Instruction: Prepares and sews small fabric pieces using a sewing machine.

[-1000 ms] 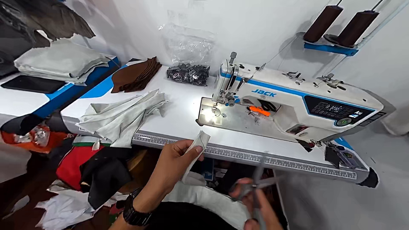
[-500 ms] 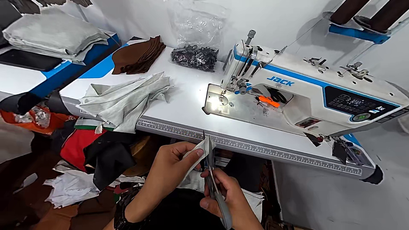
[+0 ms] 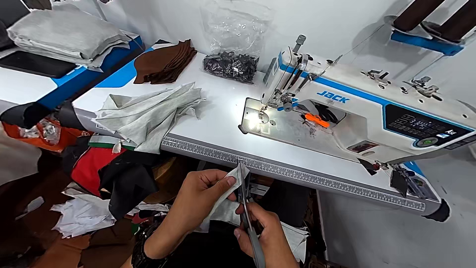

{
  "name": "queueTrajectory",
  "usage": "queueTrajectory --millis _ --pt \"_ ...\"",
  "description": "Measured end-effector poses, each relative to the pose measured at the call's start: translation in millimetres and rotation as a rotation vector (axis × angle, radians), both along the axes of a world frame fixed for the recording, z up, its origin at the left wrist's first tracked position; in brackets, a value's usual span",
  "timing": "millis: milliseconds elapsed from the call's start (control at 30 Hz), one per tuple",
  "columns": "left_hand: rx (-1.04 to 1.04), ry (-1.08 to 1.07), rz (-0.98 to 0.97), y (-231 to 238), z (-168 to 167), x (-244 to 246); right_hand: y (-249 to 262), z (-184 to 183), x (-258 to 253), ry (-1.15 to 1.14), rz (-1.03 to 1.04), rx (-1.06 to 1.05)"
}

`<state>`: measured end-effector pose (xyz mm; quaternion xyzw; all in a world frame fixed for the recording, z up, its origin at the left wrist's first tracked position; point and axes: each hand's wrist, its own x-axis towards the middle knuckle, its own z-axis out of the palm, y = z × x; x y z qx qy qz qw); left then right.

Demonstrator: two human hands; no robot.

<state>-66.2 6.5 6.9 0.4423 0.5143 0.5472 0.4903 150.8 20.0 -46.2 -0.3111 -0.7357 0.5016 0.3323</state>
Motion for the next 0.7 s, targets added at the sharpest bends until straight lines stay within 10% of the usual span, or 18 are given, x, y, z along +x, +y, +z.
queueTrajectory --millis 433,700 --pt "-0.038 -0.087 -0.034 -2.7 -2.6 -5.1 3.8 -0.2 18.6 0.018 0.03 -0.113" --pt "0.173 0.518 0.335 10.7 96.2 -110.2 111.4 44.8 138.9 -0.601 -0.638 0.269"
